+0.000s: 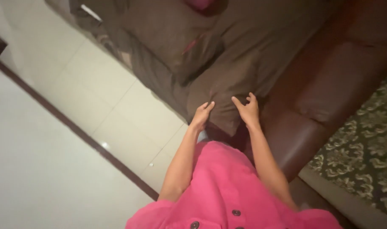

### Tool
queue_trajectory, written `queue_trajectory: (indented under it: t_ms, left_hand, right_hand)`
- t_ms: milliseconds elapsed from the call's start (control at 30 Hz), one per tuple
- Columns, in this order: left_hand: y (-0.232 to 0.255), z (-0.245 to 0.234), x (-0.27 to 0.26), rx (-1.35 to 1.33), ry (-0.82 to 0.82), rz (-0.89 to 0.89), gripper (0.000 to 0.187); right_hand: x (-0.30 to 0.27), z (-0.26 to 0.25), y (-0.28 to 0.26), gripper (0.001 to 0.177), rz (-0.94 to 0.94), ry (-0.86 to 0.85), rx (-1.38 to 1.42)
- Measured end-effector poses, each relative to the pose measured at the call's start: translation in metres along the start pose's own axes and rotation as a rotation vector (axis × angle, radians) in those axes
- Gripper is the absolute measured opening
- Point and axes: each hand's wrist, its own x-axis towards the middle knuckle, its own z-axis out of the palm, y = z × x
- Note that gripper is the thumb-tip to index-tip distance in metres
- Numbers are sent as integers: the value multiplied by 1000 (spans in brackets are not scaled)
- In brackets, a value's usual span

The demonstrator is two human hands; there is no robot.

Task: The person pulls a brown pillowcase over a pink pillow by hand, tucking the edges inside and smoothing the fabric down.

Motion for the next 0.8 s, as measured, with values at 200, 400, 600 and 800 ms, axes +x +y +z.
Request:
queue_trajectory:
  t_ms: [200,400,600,800]
  left_hand:
    - [-29,-39,8,174,153,-1,40]
    - [-18,-33,5,273,284,173,36]
    - [2,-28,-2,278,285,247,42]
    - [0,-55,20,301,268,243,43]
  right_hand:
    - [3,24,38,29,-128,-13,-335]
    - [-5,20,25,22,-207,-41,-229]
    - [-33,15,-14,20,-103,-118,7]
    - [-37,29,-12,19,-197,-106,-92]
